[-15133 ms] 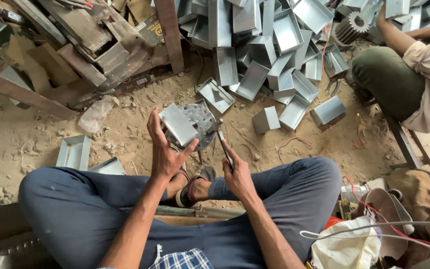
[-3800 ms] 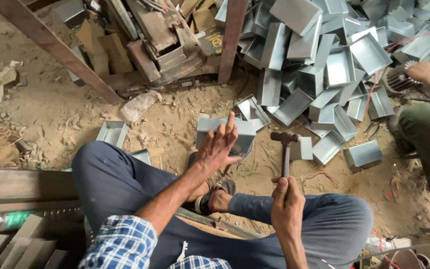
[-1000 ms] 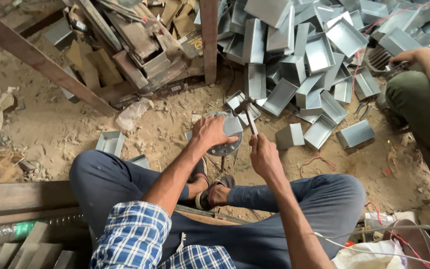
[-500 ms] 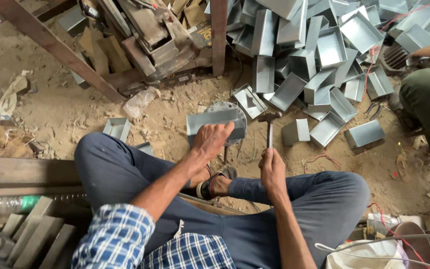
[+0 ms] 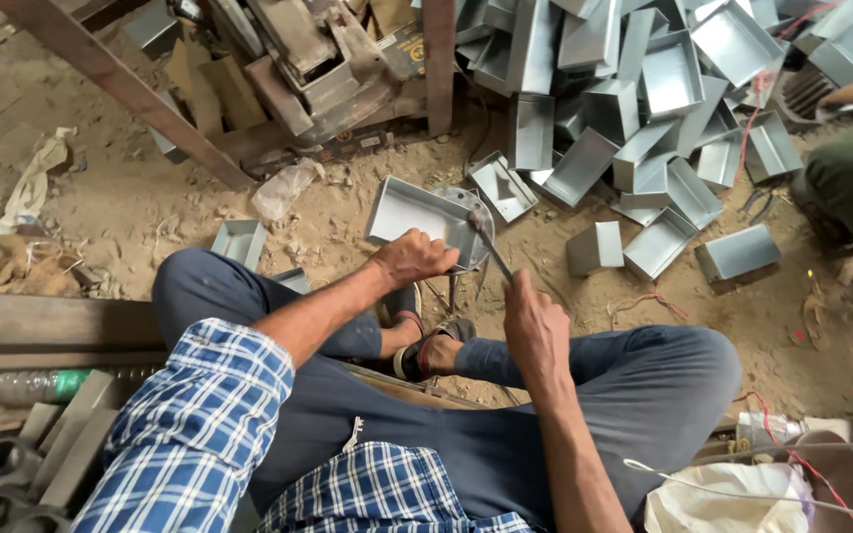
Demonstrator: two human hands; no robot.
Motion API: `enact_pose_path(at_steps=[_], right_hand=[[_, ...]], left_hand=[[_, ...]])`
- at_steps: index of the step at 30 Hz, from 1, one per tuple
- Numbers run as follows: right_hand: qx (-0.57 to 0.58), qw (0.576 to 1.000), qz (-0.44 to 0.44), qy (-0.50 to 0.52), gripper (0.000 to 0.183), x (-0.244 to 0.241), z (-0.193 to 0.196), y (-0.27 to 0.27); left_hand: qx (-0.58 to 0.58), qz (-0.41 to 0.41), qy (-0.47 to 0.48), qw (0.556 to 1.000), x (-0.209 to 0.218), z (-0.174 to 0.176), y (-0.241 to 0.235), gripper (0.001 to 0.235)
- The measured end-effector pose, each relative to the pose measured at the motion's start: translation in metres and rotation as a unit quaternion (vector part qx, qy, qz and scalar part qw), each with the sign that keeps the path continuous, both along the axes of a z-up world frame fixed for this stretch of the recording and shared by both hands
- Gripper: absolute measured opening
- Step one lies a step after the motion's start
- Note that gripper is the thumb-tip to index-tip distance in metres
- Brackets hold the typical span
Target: The person assembles metal boxes by hammering tabs and sides together while sitting on the ground.
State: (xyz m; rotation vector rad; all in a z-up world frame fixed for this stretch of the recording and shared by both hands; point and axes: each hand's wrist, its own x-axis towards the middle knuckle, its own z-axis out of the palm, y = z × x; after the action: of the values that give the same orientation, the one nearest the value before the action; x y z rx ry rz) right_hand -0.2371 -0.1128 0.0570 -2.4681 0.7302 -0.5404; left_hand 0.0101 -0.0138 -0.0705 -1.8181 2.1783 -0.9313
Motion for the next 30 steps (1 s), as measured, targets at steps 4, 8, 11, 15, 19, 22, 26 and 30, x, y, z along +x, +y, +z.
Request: enact_pose_path(at_steps=[4, 8, 11, 15, 19, 22, 26, 30], right_hand=[[-0.023, 0.999, -0.03, 0.016, 0.024, -0.009, -0.016, 0.002], [0.077, 0.994, -0.083, -0.008, 0.025, -0.013, -0.015, 0.0], [0.051, 0.991, -0.069, -0.107, 0.021, -0.013, -0.014, -0.001], [0.09, 0.989, -0.075, -0.09, 0.02, -0.011, -0.007, -0.001], [0.011, 0.99, -0.049, -0.132, 0.019, -0.004, 0.009, 0.0], [0.063, 0.989, -0.059, -0.122, 0.018, -0.002, 0.025, -0.002], [0.026, 0.989, -0.059, -0.136, 0.015, 0.005, 0.033, -0.001], [0.063, 0.984, -0.025, -0.164, 0.022, 0.019, 0.018, 0.003]], left_hand=[[0.029, -0.008, -0.015, 0.999, 0.005, -0.012, -0.01, 0.034], [0.001, 0.029, 0.103, 0.994, 0.002, -0.002, -0.012, 0.032], [0.072, 0.104, 0.223, 0.967, -0.008, 0.032, -0.012, 0.024], [0.147, 0.19, 0.473, 0.848, -0.009, 0.079, -0.021, 0.039], [0.173, 0.228, 0.54, 0.791, 0.008, 0.084, -0.029, 0.051], [0.152, 0.223, 0.533, 0.802, 0.016, 0.078, -0.032, 0.064], [0.195, 0.248, 0.537, 0.783, 0.015, 0.079, -0.032, 0.065], [0.216, 0.273, 0.539, 0.767, 0.013, 0.083, -0.032, 0.064]])
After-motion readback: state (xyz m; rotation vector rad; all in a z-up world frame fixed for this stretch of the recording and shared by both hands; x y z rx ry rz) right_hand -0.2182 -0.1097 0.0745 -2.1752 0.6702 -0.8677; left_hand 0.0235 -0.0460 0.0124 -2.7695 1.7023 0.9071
